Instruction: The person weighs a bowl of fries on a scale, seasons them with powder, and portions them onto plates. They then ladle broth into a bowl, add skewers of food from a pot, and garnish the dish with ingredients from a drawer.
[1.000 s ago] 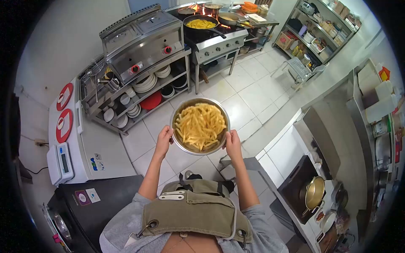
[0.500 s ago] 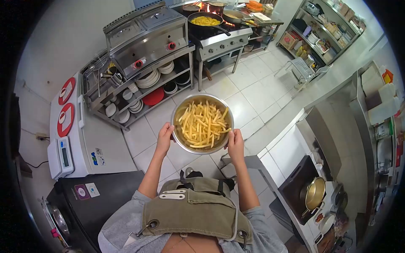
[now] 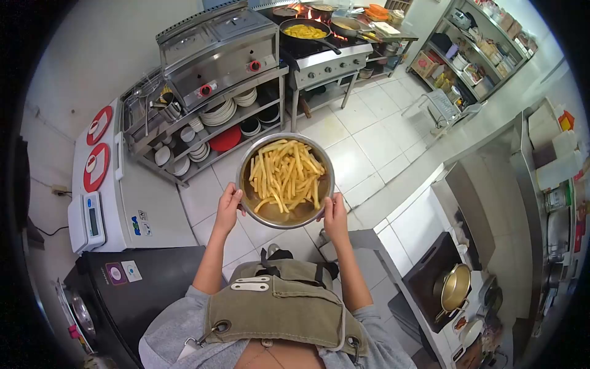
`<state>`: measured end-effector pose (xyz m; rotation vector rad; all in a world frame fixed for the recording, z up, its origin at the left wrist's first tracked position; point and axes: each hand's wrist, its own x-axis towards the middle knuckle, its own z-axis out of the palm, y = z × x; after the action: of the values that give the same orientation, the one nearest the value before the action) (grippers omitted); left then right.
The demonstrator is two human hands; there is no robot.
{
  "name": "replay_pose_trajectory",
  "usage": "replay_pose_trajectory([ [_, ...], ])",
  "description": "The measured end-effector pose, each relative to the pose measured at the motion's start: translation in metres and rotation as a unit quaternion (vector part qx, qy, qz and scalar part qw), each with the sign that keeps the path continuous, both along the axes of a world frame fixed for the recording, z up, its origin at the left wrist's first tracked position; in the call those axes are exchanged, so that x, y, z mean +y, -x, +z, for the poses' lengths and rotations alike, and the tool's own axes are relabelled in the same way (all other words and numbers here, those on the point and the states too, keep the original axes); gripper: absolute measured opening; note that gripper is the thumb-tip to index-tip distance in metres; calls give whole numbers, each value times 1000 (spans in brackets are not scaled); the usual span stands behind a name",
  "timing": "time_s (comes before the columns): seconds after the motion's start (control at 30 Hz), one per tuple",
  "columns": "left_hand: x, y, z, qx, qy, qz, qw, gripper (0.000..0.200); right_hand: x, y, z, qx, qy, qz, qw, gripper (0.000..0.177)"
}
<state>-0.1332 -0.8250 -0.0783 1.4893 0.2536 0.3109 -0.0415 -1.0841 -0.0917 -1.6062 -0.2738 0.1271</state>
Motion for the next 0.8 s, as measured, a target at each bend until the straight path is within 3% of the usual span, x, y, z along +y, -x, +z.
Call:
replay_pose_trajectory([
  [0.1, 8, -2, -21, 91, 52, 17, 994, 20, 11, -4, -12, 50, 91, 17, 994, 21],
  [0.13, 11, -3, -22, 137, 19, 27, 990, 21, 14, -8, -14, 64, 100, 19, 993, 23],
  [0.23, 13, -2, -16, 112, 58, 60, 990, 22, 20, -7, -3, 75, 74, 21, 994, 23],
  [0.37, 15, 21, 2, 1, -30, 62, 998, 22, 30, 7, 6, -41, 45, 28, 998, 19],
  [0.63, 60, 9, -1, 67, 45, 103, 991, 21, 73, -27, 2, 106, 65, 122, 985, 20],
  [0.7, 66, 17, 10, 31, 44, 119, 991, 20, 90, -23, 10, 67, 23, 119, 990, 19],
  [0.77, 70, 28, 11, -54, 5, 135, 989, 20, 104, -12, 24, -23, 55, 107, 993, 19],
  [0.8, 79, 32, 4, -21, 15, 130, 991, 19, 112, -16, 24, -32, 95, 126, 987, 18],
])
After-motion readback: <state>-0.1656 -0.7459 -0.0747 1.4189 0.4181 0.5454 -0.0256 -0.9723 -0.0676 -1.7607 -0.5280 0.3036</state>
